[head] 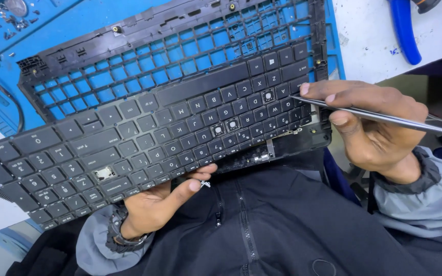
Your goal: Repairing or disassembling a laptop keyboard using a metal probe tool to remove keys and access the internal frame.
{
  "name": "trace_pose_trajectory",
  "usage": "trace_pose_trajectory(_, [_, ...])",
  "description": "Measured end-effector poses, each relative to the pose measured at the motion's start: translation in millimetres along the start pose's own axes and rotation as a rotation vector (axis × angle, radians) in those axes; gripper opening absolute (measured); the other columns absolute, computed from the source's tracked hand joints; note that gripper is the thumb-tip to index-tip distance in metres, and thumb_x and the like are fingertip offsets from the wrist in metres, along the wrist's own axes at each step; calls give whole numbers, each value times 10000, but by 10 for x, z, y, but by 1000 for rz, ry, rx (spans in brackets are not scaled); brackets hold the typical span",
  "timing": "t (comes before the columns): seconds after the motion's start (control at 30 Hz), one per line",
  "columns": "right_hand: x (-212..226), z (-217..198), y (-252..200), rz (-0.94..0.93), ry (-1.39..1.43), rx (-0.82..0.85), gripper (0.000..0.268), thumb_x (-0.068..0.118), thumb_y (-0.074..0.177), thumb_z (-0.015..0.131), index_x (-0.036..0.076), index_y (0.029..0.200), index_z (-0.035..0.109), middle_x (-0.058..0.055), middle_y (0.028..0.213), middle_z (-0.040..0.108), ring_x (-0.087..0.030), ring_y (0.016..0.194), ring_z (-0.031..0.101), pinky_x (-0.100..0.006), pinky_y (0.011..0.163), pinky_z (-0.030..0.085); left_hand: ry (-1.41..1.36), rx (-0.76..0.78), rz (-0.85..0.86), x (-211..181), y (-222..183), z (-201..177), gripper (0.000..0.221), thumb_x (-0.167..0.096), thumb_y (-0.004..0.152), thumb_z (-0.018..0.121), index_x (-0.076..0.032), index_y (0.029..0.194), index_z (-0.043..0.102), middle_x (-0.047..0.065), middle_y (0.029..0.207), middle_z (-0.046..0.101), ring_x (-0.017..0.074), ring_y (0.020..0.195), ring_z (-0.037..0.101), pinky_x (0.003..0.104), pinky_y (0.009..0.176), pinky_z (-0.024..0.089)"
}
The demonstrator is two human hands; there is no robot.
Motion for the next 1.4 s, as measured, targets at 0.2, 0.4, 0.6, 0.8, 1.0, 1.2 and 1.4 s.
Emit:
trace_pose_trajectory(0.2, [-28, -21, -35, -29, -19, 8, 221, 67, 1129, 573, -123, 1242, 565, -330, 1213, 686, -545, 1234, 772, -640, 1152, 768, 171, -45, 24, 98, -7, -17, 259, -76, 1007, 585, 126, 1101, 716, 184, 1144, 761, 363, 1167, 747, 428, 1139, 576])
trace_pose_trajectory(0.4, [2, -5, -16, -32, -47, 46, 225, 76, 1144, 557, -115, 1261, 562, -325, 1250, 678, -539, 1272, 758, -638, 1191, 753, 544, -347, -55, 313, -213, -199, 740, -213, 889, 773, -114, 406, 221, -89, 649, 753, -72, 412, 419, 155, 323, 236])
trace_pose_trajectory(0.6, [93, 47, 69, -78, -108, 9, 196, 28, 1120, 562, -164, 1144, 595, -319, 1100, 690, -557, 1154, 787, -647, 1084, 756, 622, -318, -117, 412, -242, -260, 576, -284, 896, 763, -111, 389, 552, -151, 796, 795, -47, 378, 226, 188, 324, 112])
trace_pose_trajectory(0.8, [155, 76, 125, -151, -233, 26, 124, -50, 1111, 585, -151, 1087, 652, -359, 1073, 729, -525, 1087, 802, -598, 1034, 741, 477, -207, -60, 306, -152, -198, 491, -223, 943, 694, -20, 496, 674, -61, 883, 815, -64, 431, 353, 140, 333, 274])
trace_pose_trajectory(1.0, [130, 69, 104, -147, -202, 32, 139, -45, 1110, 575, -152, 1069, 653, -353, 1057, 724, -534, 1085, 799, -610, 1026, 749, 724, 5, -163, 472, -234, -295, 334, -416, 985, 596, -283, 1234, 776, -250, 855, 796, 30, 448, 104, 199, 361, 66])
trace_pose_trajectory(1.2, [171, 105, 134, -210, -218, -8, 188, -26, 1102, 568, -140, 1020, 693, -313, 1043, 739, -519, 1030, 815, -571, 964, 742, 473, 105, -473, 518, -175, -280, 491, -442, 984, 490, -228, 1368, 707, -146, 1323, 729, -67, 1155, 609, 64, 1080, 379])
trace_pose_trajectory(1.4, [78, 44, 55, -93, -128, -44, 193, 39, 1124, 591, -147, 1136, 642, -265, 1100, 717, -512, 1125, 809, -574, 1034, 755, 308, -141, 8, 115, -31, -68, 367, -121, 992, 628, 38, 677, 728, 86, 870, 806, 197, 906, 808, 232, 838, 641])
Point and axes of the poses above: each hand's wrist, its own y-axis towards the middle knuckle, its own z-axis out of the palm, x = y × z, the point moved 4 cm from there along y, towards the middle knuckle
